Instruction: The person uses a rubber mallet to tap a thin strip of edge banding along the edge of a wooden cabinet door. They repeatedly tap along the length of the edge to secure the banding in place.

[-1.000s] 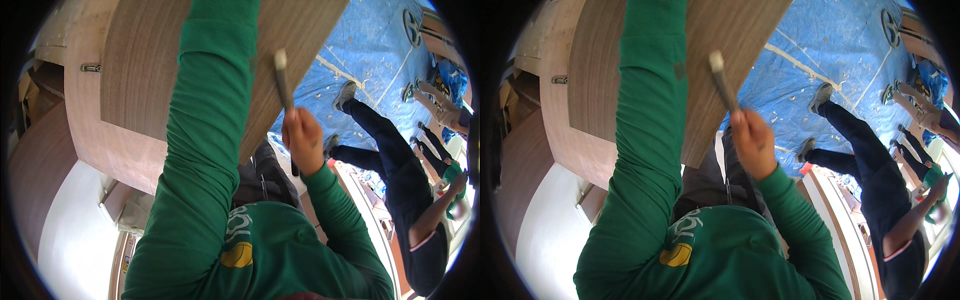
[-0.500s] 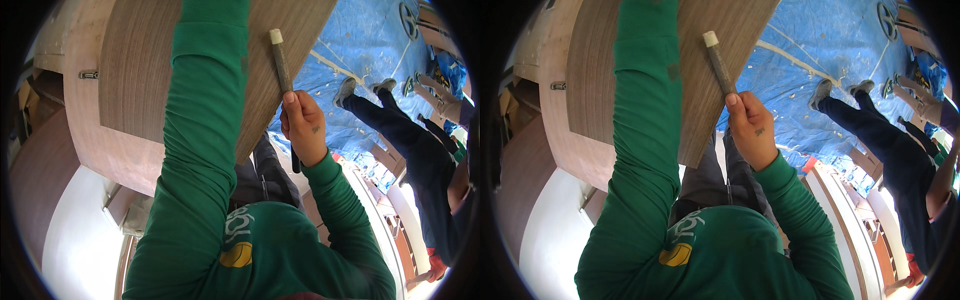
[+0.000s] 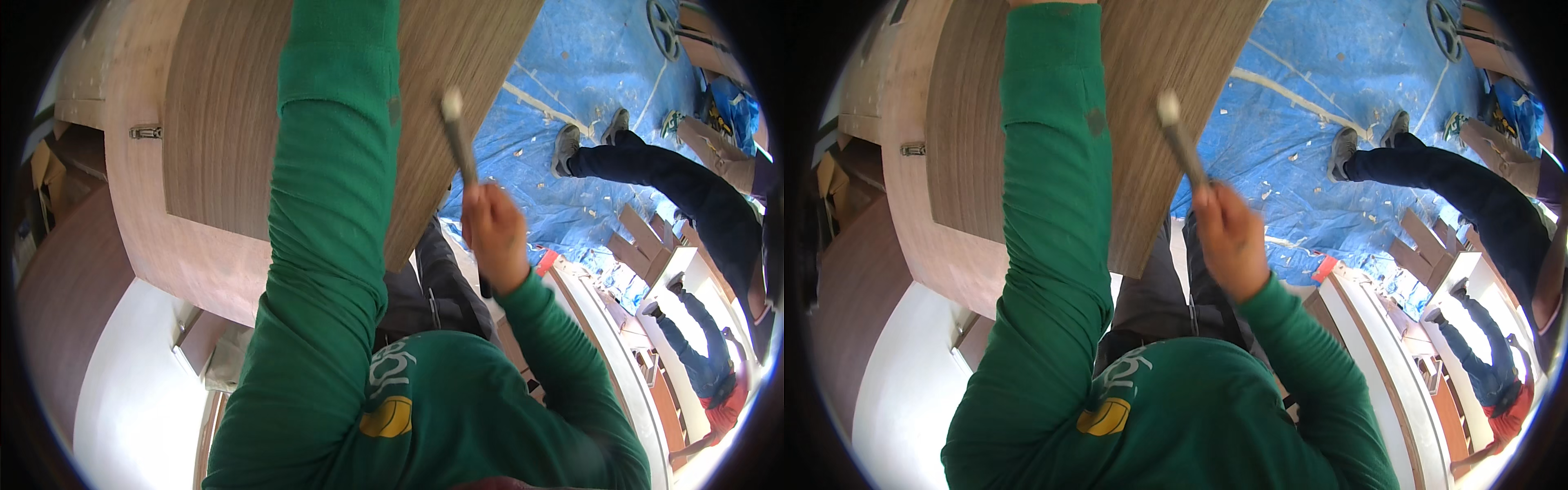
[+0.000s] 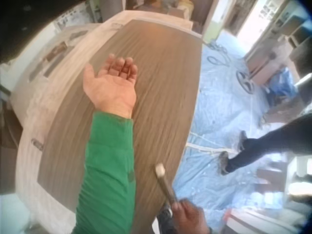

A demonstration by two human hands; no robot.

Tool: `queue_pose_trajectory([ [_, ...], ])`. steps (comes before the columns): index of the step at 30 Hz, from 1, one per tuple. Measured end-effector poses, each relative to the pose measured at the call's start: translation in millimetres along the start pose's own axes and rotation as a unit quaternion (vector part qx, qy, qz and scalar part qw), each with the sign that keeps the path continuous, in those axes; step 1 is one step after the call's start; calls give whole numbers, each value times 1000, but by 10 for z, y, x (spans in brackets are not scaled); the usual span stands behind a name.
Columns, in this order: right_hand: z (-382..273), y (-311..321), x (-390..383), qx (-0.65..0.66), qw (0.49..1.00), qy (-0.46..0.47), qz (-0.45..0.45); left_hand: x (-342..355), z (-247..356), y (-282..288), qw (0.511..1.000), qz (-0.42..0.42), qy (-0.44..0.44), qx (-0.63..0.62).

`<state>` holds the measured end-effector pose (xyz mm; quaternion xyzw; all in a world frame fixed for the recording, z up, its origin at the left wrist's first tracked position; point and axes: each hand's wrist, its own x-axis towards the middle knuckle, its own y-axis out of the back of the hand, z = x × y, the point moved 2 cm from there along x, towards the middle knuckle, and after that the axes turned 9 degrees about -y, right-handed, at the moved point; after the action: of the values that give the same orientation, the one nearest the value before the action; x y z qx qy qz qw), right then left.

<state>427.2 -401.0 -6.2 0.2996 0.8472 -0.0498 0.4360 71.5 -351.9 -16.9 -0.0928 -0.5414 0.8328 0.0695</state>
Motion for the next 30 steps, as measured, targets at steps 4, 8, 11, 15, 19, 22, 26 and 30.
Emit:
queue_pose_trajectory([
  [4,421,13,-245,-27,999,30,-14,-27,9,-27,1000,15,4,6],
  [8,-267,28,362,17,999,36,-21,-61,24,-94,999,47,3,24],
  [11,-359,45,370,60,998,16,-29,-69,56,-63,999,41,-1,27],
  [15,506,-53,-273,-5,999,-4,-37,-68,39,-97,998,56,-2,37],
  [19,20,81,336,27,994,105,30,-14,25,-69,998,44,0,40],
  [22,-760,345,776,130,987,58,71,-12,-35,-81,996,8,-6,91],
  [26,-606,661,552,179,975,102,87,-142,-20,-152,784,-181,-169,568],
  [30,294,868,131,133,988,-29,76,-329,-280,-120,292,-335,-191,875],
])
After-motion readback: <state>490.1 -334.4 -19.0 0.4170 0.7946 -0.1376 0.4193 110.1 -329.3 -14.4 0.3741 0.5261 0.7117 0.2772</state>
